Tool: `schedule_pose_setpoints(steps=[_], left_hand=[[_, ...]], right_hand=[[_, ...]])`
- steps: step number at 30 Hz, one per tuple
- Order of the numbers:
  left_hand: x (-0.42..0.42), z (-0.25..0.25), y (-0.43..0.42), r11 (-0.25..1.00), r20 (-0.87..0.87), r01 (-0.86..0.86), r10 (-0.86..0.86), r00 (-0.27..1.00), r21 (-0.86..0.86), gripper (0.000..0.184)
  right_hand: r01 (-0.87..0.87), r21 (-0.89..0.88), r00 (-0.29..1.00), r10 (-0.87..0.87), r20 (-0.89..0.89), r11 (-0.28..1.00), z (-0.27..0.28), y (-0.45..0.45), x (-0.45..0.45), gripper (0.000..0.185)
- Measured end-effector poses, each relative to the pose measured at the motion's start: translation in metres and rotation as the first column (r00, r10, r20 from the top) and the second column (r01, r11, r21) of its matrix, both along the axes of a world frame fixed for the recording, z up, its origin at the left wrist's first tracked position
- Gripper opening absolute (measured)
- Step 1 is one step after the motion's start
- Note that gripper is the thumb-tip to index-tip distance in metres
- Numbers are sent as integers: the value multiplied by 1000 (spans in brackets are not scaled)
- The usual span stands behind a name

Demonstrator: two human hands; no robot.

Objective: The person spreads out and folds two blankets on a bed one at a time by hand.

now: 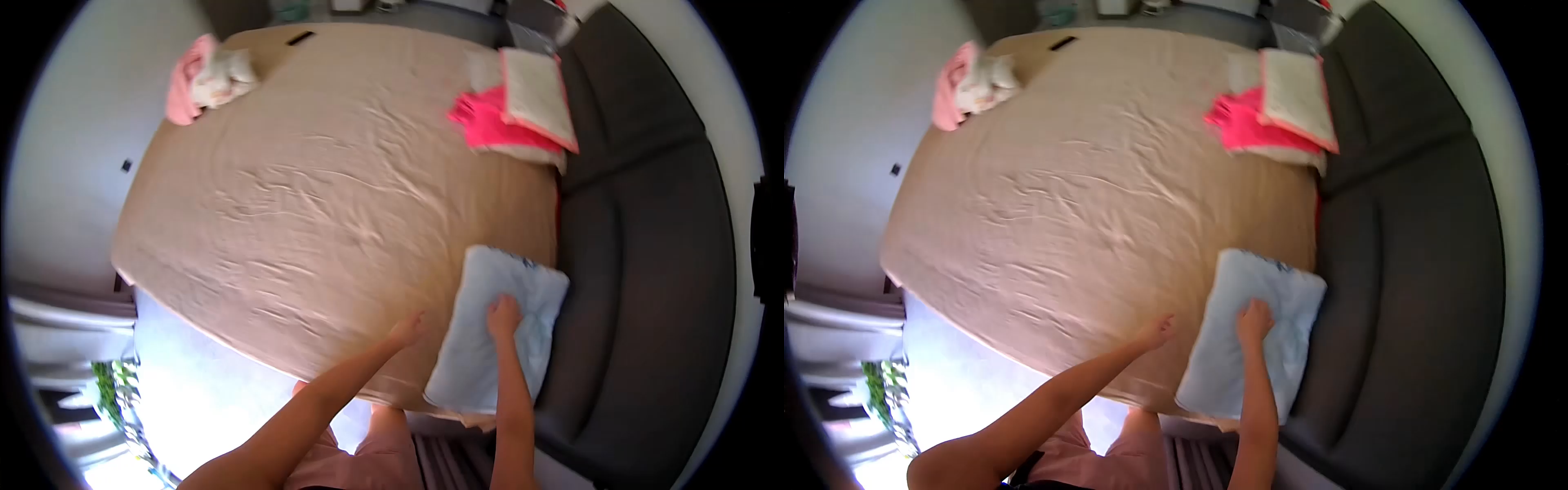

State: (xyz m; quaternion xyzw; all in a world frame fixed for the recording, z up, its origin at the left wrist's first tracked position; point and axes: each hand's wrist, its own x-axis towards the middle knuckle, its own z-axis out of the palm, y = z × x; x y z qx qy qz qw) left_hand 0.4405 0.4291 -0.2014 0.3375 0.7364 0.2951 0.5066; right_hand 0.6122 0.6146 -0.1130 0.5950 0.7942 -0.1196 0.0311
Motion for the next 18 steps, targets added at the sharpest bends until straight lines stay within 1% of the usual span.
schedule_pose_setpoints(steps=[1, 2, 3, 4, 6, 7, 8, 9, 11, 12, 13, 14, 15, 17, 18], left_hand=[[-28, 2, -12, 989, -77, -78, 88, 993, 124, 50], [-61, 2, -24, 984, -95, -114, 128, 987, 138, 50], [-97, 7, -40, 962, -147, -204, 232, 962, 183, 46], [-135, 10, -56, 930, -191, -284, 330, 925, 233, 42], [-214, 9, -83, 877, -251, -399, 463, 850, 267, 35], [-252, 8, -97, 836, -292, -421, 525, 799, 352, 30], [-290, 18, -108, 810, -312, -453, 568, 761, 372, 29], [-326, 29, -121, 784, -333, -481, 608, 721, 391, 28], [-399, 39, -148, 758, -316, -492, 636, 704, 429, 26], [-441, 44, -155, 735, -294, -497, 656, 695, 462, 25], [-475, 46, -169, 728, -285, -508, 663, 692, 461, 25], [-509, 46, -182, 719, -301, -487, 668, 680, 496, 24], [-547, 51, -190, 707, -320, -463, 677, 663, 535, 23], [-620, 65, -210, 713, -331, -469, 675, 659, 521, 22], [-657, 69, -217, 736, -370, -473, 663, 651, 485, 25]], right_hand=[[-152, -77, 987, 148, -57, 985, 6, -9, -37, 37], [-300, -145, 951, 285, -119, 943, 9, -22, -75, 36], [-446, -69, 880, 423, -215, 892, -4, -38, -113, 36], [-570, 20, 782, 550, -294, 821, -21, -53, -154, 36], [-685, -101, 709, 628, -321, 722, -19, -90, -246, 36], [-716, -109, 673, 642, -367, 689, -23, -110, -293, 36], [-744, -118, 639, 650, -411, 657, -26, -130, -338, 37], [-753, -107, 628, 661, -410, 649, -22, -150, -379, 37], [-761, -7, 547, 636, -545, 649, -10, -191, -472, 36], [-764, 15, 536, 647, -542, 645, -6, -201, -526, 36], [-766, 19, 521, 637, -568, 643, -6, -219, -568, 36], [-770, 13, 509, 626, -591, 637, -9, -237, -605, 36], [-771, 42, 474, 616, -629, 636, -14, -248, -651, 35], [-772, 81, 408, 591, -696, 630, -20, -274, -736, 34], [-770, 102, 377, 577, -725, 630, -20, -284, -776, 34]])
